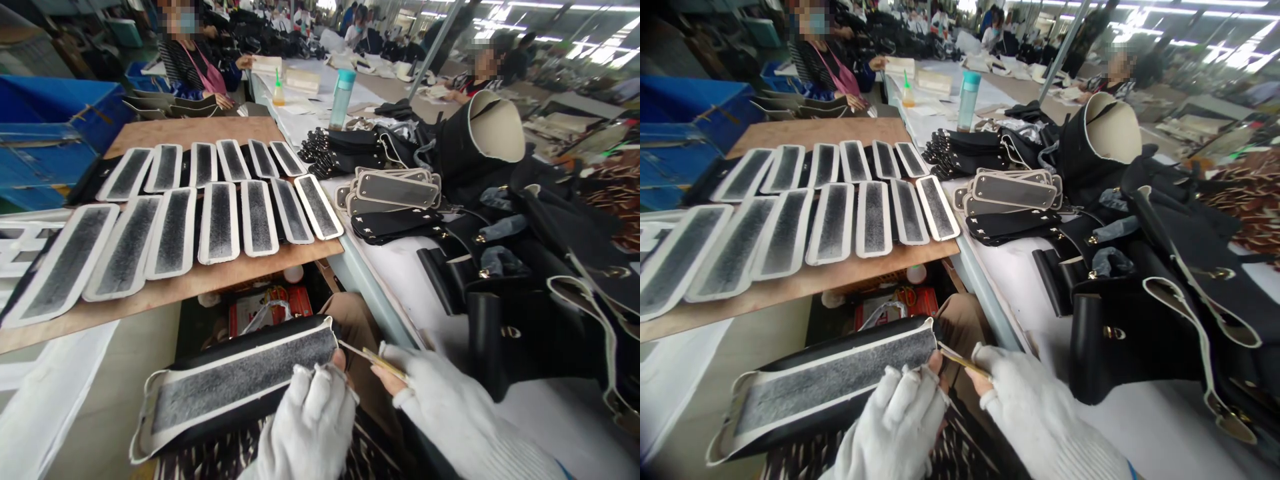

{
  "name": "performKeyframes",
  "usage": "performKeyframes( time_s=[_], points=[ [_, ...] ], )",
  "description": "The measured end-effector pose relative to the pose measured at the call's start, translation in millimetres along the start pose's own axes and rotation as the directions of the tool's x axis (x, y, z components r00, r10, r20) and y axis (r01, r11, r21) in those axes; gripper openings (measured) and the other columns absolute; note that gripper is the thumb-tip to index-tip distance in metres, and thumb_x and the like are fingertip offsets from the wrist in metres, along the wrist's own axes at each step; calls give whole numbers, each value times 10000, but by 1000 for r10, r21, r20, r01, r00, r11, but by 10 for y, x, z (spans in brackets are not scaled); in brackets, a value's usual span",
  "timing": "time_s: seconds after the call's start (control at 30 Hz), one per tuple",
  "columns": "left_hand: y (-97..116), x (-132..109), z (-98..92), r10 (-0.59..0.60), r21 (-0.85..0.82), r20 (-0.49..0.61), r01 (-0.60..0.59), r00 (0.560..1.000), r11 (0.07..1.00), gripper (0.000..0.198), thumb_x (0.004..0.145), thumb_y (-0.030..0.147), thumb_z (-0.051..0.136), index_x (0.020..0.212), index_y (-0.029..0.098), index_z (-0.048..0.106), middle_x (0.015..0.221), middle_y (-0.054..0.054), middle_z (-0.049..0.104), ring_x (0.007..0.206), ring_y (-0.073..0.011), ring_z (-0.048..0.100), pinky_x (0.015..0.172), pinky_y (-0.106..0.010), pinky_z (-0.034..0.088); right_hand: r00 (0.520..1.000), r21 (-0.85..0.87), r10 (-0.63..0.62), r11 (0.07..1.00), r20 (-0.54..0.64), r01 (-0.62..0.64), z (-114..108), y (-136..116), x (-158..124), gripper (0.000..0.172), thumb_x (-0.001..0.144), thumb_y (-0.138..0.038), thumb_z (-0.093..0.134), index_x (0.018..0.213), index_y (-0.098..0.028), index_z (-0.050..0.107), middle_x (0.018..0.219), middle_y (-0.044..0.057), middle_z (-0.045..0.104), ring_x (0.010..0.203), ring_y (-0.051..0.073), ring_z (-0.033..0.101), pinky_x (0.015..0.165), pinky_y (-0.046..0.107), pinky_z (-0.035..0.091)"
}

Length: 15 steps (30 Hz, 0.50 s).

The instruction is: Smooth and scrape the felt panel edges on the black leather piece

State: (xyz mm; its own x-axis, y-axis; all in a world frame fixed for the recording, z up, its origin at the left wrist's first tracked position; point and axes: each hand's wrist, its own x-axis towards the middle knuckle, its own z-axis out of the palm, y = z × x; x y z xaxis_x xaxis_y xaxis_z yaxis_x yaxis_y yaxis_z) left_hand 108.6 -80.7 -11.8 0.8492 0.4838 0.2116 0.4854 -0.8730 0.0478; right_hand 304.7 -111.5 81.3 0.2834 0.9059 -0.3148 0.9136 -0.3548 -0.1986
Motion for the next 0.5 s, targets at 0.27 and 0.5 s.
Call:
performKeyframes(
  time_s=[0.27, 0.5],
  points=[
    [52, 100, -130, -61, 48, -77, 65, 995, 997, 414, 835, 275, 693, 1248, 276, 665, 1165, -100, 657, 1041, -287, 536, 871, -488, 529, 972, -442, -203, 865, 121, 236, -48, -18, -21, 273, 745, -95, 645, 937, -287, 620, 896, -23, 705, 698, 253, 703, 478, 325, 381],
    [84, 304, -269, -96, 118, -268, 132, 959, 984, 331, 787, 311, 759, 1095, 204, 697, 1026, -43, 639, 965, -205, 527, 861, -337, 535, 900, -590, -430, 746, -72, 309, -36, -71, -42, 199, 748, -59, 609, 838, -236, 614, 707, -18, 627, 547, 206, 638, 487, 349, 352]
  ],
)
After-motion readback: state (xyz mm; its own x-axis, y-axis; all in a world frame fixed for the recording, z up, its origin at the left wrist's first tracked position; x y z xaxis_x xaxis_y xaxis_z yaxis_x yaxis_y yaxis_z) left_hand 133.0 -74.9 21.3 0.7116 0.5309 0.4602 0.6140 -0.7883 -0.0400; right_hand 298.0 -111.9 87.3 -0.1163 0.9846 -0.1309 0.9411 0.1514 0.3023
